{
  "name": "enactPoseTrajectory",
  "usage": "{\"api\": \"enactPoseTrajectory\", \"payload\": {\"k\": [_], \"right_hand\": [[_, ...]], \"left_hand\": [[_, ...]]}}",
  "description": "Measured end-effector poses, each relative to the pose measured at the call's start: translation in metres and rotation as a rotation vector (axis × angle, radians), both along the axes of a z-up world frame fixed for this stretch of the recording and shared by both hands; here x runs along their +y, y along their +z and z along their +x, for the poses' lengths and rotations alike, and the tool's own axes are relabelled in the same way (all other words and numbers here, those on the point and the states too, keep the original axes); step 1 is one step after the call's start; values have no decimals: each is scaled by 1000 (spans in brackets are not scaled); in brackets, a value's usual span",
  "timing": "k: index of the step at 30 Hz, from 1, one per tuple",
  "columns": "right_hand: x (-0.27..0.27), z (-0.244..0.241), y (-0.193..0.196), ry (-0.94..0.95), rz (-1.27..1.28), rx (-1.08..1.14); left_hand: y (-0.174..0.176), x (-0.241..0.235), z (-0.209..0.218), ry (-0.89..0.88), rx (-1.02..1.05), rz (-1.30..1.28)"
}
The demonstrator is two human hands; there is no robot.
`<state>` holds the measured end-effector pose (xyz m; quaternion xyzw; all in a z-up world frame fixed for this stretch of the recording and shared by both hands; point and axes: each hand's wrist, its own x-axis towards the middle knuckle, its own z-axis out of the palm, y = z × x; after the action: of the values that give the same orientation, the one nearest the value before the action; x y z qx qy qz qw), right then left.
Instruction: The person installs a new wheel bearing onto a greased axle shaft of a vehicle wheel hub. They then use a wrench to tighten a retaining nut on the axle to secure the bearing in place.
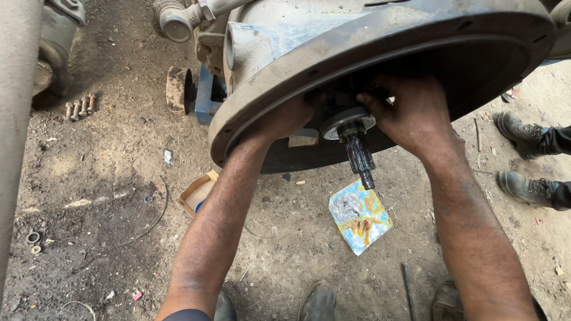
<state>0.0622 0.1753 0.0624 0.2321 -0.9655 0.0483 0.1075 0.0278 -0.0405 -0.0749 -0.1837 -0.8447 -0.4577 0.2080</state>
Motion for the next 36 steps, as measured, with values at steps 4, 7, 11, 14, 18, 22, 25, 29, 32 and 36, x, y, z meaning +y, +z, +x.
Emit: {"api": "enactPoseTrajectory", "payload": {"k": [4, 7, 11, 14, 18, 22, 25, 29, 32, 36], "right_hand": [[2, -3, -3, 29, 24, 55], [3, -5, -5, 63, 56, 112], [3, -6, -5, -4, 48, 81], [2, -6, -3, -14, 30, 76], [-1, -5, 0, 4, -40, 74], [-5, -3, 2, -39, -104, 2], [-7, -1, 3, -67, -152, -46], [-6, -2, 2, -105, -223, -106], [-4, -5, 2, -144, -240, -155], [-1, -6, 2, -137, -287, -161]], "left_hand": [[1, 0, -1, -8, -25, -25], [1, 0, 1, 10, -21, -51], [2, 1, 2, -45, 32, -1], [5, 5, 2, -119, 79, 87], [11, 9, 5, -196, -78, 164], [12, 13, 4, -177, -131, 125], [9, 16, 3, -160, -43, 126], [3, 20, 2, -166, 5, 177], [0, 18, 2, -125, 5, 134], [1, 19, 2, -110, -24, 127]]}}
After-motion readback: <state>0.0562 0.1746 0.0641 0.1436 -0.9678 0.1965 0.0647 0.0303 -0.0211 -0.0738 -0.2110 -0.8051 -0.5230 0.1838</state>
